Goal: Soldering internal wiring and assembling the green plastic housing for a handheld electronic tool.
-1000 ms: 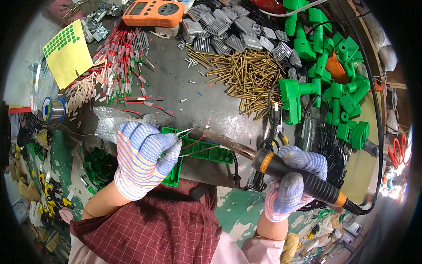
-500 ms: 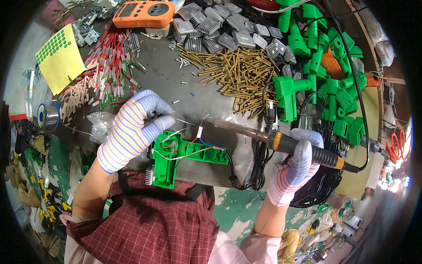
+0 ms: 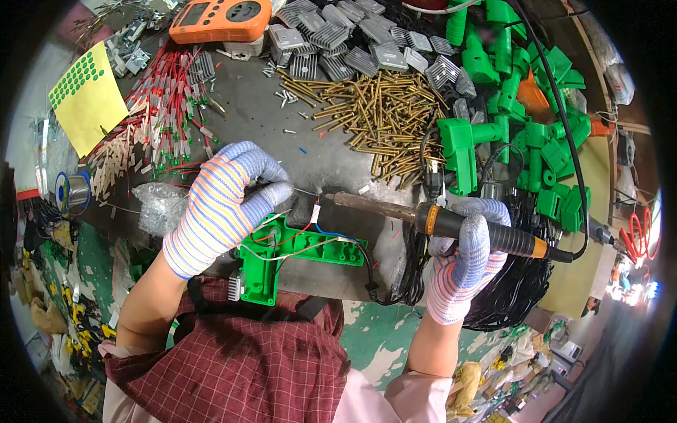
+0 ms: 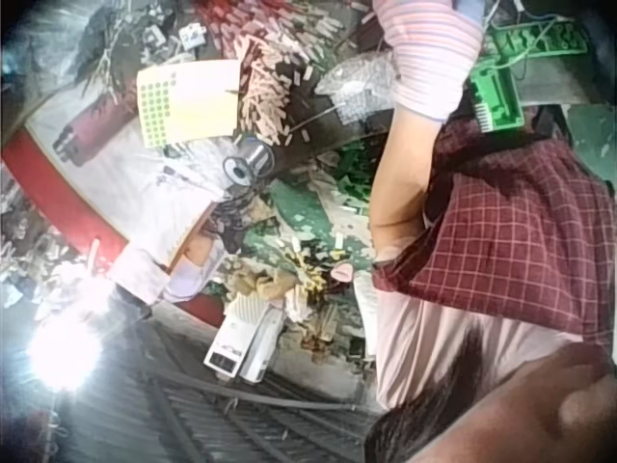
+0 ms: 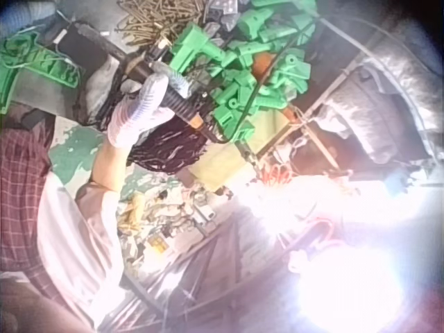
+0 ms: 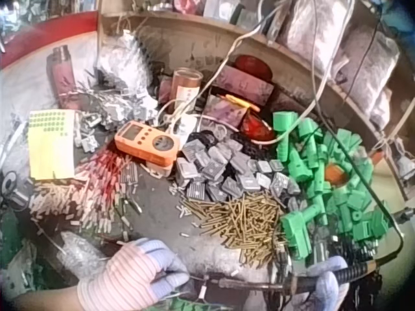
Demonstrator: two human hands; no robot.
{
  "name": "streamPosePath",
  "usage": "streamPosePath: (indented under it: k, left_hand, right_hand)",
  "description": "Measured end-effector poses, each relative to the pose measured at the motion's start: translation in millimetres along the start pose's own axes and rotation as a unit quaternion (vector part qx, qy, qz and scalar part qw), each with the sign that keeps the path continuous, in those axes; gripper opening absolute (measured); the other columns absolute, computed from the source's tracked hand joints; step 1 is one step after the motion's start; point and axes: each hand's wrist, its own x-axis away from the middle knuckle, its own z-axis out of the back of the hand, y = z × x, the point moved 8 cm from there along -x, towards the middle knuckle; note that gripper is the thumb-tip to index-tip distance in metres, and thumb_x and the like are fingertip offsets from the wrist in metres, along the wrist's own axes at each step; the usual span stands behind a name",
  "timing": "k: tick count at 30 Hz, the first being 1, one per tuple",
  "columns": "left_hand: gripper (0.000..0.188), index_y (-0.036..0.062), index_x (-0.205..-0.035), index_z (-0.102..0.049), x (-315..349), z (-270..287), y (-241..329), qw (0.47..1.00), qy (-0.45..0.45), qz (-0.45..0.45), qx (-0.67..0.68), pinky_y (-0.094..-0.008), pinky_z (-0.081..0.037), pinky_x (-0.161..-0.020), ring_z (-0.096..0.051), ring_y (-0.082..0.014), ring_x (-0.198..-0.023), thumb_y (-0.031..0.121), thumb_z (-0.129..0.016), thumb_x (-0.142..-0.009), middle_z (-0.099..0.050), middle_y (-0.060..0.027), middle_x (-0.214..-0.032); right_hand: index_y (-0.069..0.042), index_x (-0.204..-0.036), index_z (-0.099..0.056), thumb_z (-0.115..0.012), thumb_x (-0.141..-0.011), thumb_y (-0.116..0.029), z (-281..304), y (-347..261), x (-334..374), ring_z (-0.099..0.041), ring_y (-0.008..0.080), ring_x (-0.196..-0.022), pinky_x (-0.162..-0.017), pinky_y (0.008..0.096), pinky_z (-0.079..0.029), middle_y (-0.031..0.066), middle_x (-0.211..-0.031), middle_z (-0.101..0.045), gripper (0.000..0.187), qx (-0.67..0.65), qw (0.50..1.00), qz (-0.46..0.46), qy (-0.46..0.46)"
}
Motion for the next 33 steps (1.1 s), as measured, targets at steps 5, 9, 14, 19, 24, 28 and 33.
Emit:
streamPosePath:
  k: [5,9,14,19,24,28,33]
  left_hand:
    - [0.013,0.0049,-0.08,-0.067,1.4,-0.5,0.3,1.0,-0.002,-0.005,-0.004,-0.04,-0.048,-0.07,-0.061,-0.0312,-0.076,0.013,-0.076,-0.075,-0.062,-0.0104,-0.077]
    - [0.014,0.0052,-0.079,-0.067,0.4,-1.2,-0.3,1.0,0.009,-0.013,0.0,-0.0404,-0.048,-0.069,-0.061,-0.0313,-0.076,0.014,-0.076,-0.075,-0.062,-0.0106,-0.078]
    - [0.014,0.0053,-0.079,-0.067,-1.6,-2.3,0.1,1.0,0.012,-0.015,-0.016,-0.0404,-0.048,-0.068,-0.061,-0.0314,-0.076,0.014,-0.077,-0.075,-0.062,-0.0106,-0.077]
    - [0.015,0.0053,-0.079,-0.067,-1.9,-3.2,0.6,0.999,0.014,-0.019,-0.021,-0.0403,-0.048,-0.067,-0.061,-0.0312,-0.074,0.014,-0.077,-0.075,-0.062,-0.0107,-0.077]
    - [0.015,0.0059,-0.079,-0.066,0.1,-7.4,-2.3,1.0,-0.019,0.002,-0.004,-0.0398,-0.048,-0.067,-0.061,-0.0314,-0.072,0.014,-0.077,-0.075,-0.062,-0.0105,-0.077]
    - [0.014,0.0059,-0.08,-0.066,-1.1,-7.3,-1.9,1.0,-0.016,0.0,0.0,-0.0395,-0.048,-0.066,-0.061,-0.0313,-0.072,0.014,-0.077,-0.075,-0.062,-0.0107,-0.077]
    - [0.013,0.0052,-0.08,-0.067,-2.0,-3.4,-2.4,1.0,0.008,-0.014,-0.016,-0.0402,-0.048,-0.066,-0.061,-0.0314,-0.073,0.013,-0.077,-0.076,-0.063,-0.0111,-0.078]
  right_hand:
    - [-0.004,-0.096,-0.059,-0.069,-0.088,-0.027,5.7,4.4,-0.7,-0.053,0.0096,-0.052,-0.043,0.0206,-0.044,0.0044,-0.079,-0.059,0.027,0.01,1.0,0.005,-0.011]
    - [-0.004,-0.096,-0.059,-0.069,-0.088,-0.028,0.7,0.5,-0.4,-0.054,0.0094,-0.054,-0.044,0.0209,-0.044,0.0047,-0.081,-0.059,0.027,0.001,1.0,-0.002,-0.014]
    - [-0.004,-0.096,-0.06,-0.069,-0.088,-0.027,-4.4,-2.7,-0.3,-0.057,0.01,-0.063,-0.052,0.0207,-0.047,0.0045,-0.085,-0.059,0.026,0.012,1.0,0.007,-0.013]
    - [-0.004,-0.096,-0.06,-0.068,-0.089,-0.027,-0.8,-1.6,-1.6,-0.057,0.0109,-0.067,-0.058,0.0222,-0.048,0.0047,-0.087,-0.059,0.025,0.029,0.999,0.025,-0.008]
    - [-0.004,-0.095,-0.06,-0.067,-0.089,-0.026,-0.3,-0.4,0.2,-0.056,0.0108,-0.067,-0.059,0.023,-0.049,0.005,-0.087,-0.059,0.023,0.007,0.999,-0.012,-0.046]
    - [-0.004,-0.096,-0.061,-0.067,-0.089,-0.024,-8.0,-6.3,1.0,-0.056,0.0101,-0.066,-0.057,0.0215,-0.048,0.0047,-0.087,-0.059,0.022,0.01,0.999,-0.004,-0.031]
    - [-0.004,-0.094,-0.06,-0.069,-0.086,-0.028,-14.2,-4.2,-0.6,-0.052,0.0081,-0.062,-0.051,0.0193,-0.042,0.004,-0.083,-0.057,0.027,0.035,0.999,-0.022,-0.004]
